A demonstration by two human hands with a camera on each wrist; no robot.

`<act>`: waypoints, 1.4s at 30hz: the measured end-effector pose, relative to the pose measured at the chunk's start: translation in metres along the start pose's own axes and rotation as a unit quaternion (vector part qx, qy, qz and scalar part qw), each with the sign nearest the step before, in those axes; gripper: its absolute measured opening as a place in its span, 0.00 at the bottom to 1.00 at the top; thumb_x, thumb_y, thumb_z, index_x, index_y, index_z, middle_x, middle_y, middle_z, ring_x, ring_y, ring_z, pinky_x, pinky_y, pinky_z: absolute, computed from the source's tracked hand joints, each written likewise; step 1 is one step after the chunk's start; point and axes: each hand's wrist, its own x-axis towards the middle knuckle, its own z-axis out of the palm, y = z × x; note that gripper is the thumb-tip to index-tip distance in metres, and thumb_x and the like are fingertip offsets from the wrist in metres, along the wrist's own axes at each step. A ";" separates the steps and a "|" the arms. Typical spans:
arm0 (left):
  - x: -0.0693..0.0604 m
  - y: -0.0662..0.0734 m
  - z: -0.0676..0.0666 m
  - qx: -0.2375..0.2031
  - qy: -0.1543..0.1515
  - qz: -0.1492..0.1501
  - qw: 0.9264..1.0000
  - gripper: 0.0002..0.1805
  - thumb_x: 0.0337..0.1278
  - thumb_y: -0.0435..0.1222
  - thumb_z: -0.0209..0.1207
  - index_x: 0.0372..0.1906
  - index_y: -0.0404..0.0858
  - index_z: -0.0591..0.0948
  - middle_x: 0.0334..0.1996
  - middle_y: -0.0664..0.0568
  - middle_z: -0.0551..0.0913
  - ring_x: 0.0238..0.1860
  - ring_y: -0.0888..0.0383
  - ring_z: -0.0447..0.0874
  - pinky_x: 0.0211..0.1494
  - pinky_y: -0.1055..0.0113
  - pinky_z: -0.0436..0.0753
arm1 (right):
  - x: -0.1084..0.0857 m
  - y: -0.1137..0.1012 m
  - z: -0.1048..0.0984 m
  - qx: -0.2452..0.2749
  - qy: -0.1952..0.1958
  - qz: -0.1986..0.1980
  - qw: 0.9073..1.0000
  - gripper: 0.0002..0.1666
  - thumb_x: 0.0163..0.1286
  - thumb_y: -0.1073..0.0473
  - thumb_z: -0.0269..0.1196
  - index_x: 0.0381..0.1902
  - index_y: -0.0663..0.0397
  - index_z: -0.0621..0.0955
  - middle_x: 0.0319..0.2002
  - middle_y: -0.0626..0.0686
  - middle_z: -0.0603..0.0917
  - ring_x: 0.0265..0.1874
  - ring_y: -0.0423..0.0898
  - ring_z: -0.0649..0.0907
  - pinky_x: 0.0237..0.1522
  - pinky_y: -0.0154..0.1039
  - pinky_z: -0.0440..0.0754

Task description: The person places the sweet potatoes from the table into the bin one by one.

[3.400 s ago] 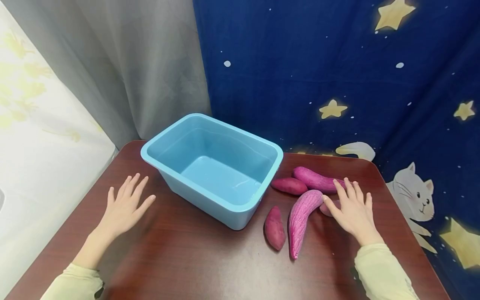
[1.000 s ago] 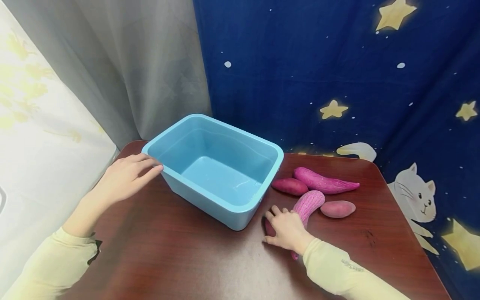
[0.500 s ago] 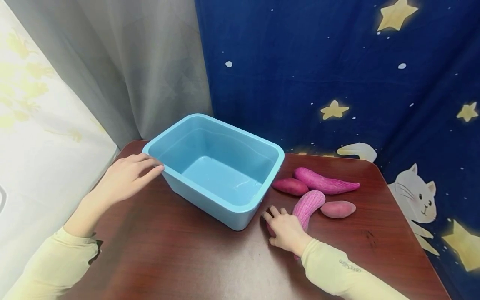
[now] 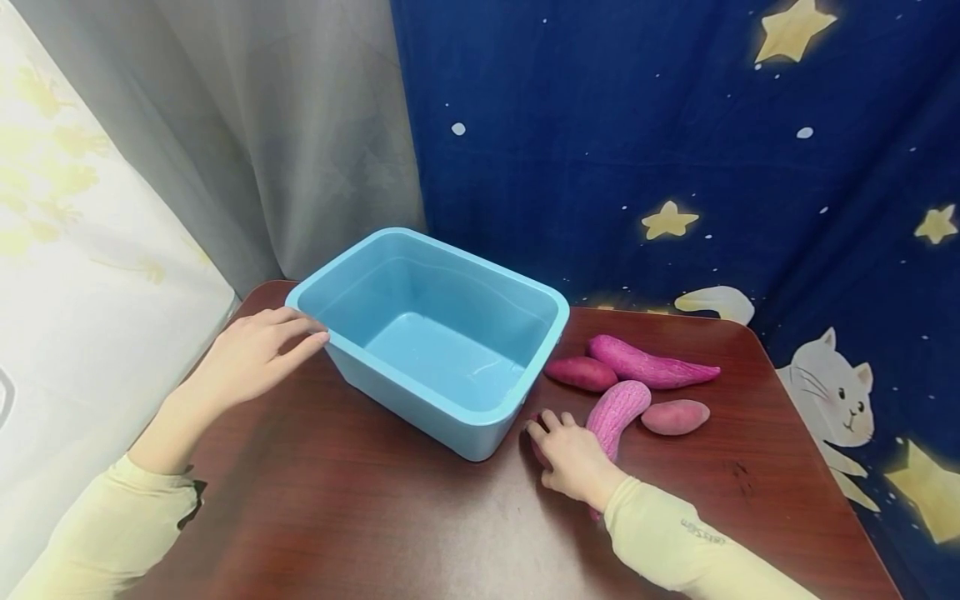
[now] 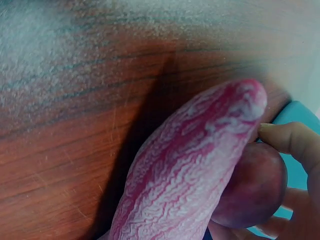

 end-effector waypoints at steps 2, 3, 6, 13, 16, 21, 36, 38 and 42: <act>0.000 0.000 0.000 0.000 0.001 0.000 1.000 0.20 0.57 0.52 0.49 0.40 0.42 0.82 0.37 0.49 0.79 0.38 0.49 0.74 0.43 0.50 0.69 | 0.000 0.001 -0.001 0.003 0.002 -0.001 1.000 0.38 0.36 0.56 0.71 0.49 0.59 0.75 0.43 0.59 0.74 0.35 0.55 0.73 0.27 0.44 0.77; 0.000 0.000 0.000 0.000 0.001 -0.001 1.000 0.20 0.57 0.52 0.49 0.40 0.42 0.82 0.37 0.50 0.79 0.38 0.49 0.74 0.43 0.50 0.69 | 0.000 0.001 -0.002 0.004 0.003 -0.002 1.000 0.38 0.36 0.56 0.72 0.49 0.59 0.75 0.42 0.59 0.74 0.35 0.54 0.73 0.28 0.44 0.77; 0.000 0.000 0.000 0.003 0.003 -0.002 1.000 0.20 0.56 0.52 0.50 0.40 0.42 0.82 0.37 0.50 0.79 0.38 0.50 0.74 0.43 0.51 0.70 | -0.001 0.002 -0.004 0.004 0.006 -0.006 1.000 0.37 0.36 0.56 0.72 0.49 0.59 0.76 0.40 0.58 0.74 0.34 0.53 0.73 0.27 0.43 0.77; -0.001 0.001 -0.001 0.000 0.002 -0.001 1.000 0.20 0.56 0.52 0.50 0.40 0.42 0.82 0.37 0.50 0.79 0.39 0.49 0.74 0.42 0.51 0.70 | -0.002 0.005 -0.006 -0.002 0.011 -0.016 1.000 0.37 0.38 0.56 0.71 0.50 0.59 0.75 0.39 0.58 0.72 0.33 0.52 0.72 0.25 0.42 0.76; -0.001 0.002 -0.001 -0.003 -0.001 0.000 1.000 0.20 0.57 0.52 0.49 0.40 0.42 0.82 0.37 0.49 0.79 0.39 0.49 0.74 0.42 0.51 0.70 | -0.002 0.007 -0.008 0.003 0.010 -0.018 1.000 0.38 0.38 0.56 0.71 0.50 0.59 0.75 0.40 0.59 0.73 0.34 0.53 0.72 0.27 0.43 0.76; 0.000 0.002 -0.002 -0.003 -0.004 -0.002 1.000 0.20 0.57 0.52 0.49 0.40 0.43 0.82 0.37 0.51 0.79 0.39 0.50 0.74 0.42 0.51 0.70 | -0.005 0.010 -0.014 0.013 0.011 -0.020 1.000 0.39 0.36 0.56 0.72 0.51 0.58 0.74 0.40 0.57 0.72 0.35 0.52 0.72 0.30 0.43 0.76; 0.000 -0.001 -0.001 -0.002 0.001 0.001 1.000 0.19 0.56 0.52 0.50 0.39 0.43 0.82 0.36 0.52 0.79 0.37 0.52 0.74 0.39 0.54 0.71 | -0.016 0.026 -0.034 0.009 0.026 -0.006 1.000 0.42 0.35 0.57 0.74 0.52 0.58 0.73 0.45 0.59 0.71 0.40 0.56 0.72 0.32 0.48 0.78; 0.000 -0.001 -0.001 0.000 0.003 -0.001 1.000 0.19 0.56 0.52 0.50 0.38 0.44 0.82 0.35 0.53 0.79 0.37 0.52 0.74 0.39 0.55 0.71 | -0.018 0.028 -0.036 0.010 0.031 -0.003 0.999 0.42 0.35 0.58 0.74 0.53 0.58 0.73 0.46 0.59 0.71 0.40 0.56 0.72 0.31 0.49 0.78; 0.000 0.000 -0.001 0.001 0.004 -0.002 1.000 0.19 0.55 0.52 0.50 0.38 0.44 0.82 0.35 0.53 0.79 0.37 0.53 0.74 0.39 0.55 0.71 | -0.022 0.034 -0.042 0.017 0.033 0.010 0.999 0.44 0.35 0.57 0.74 0.54 0.57 0.72 0.47 0.58 0.70 0.43 0.56 0.73 0.31 0.50 0.78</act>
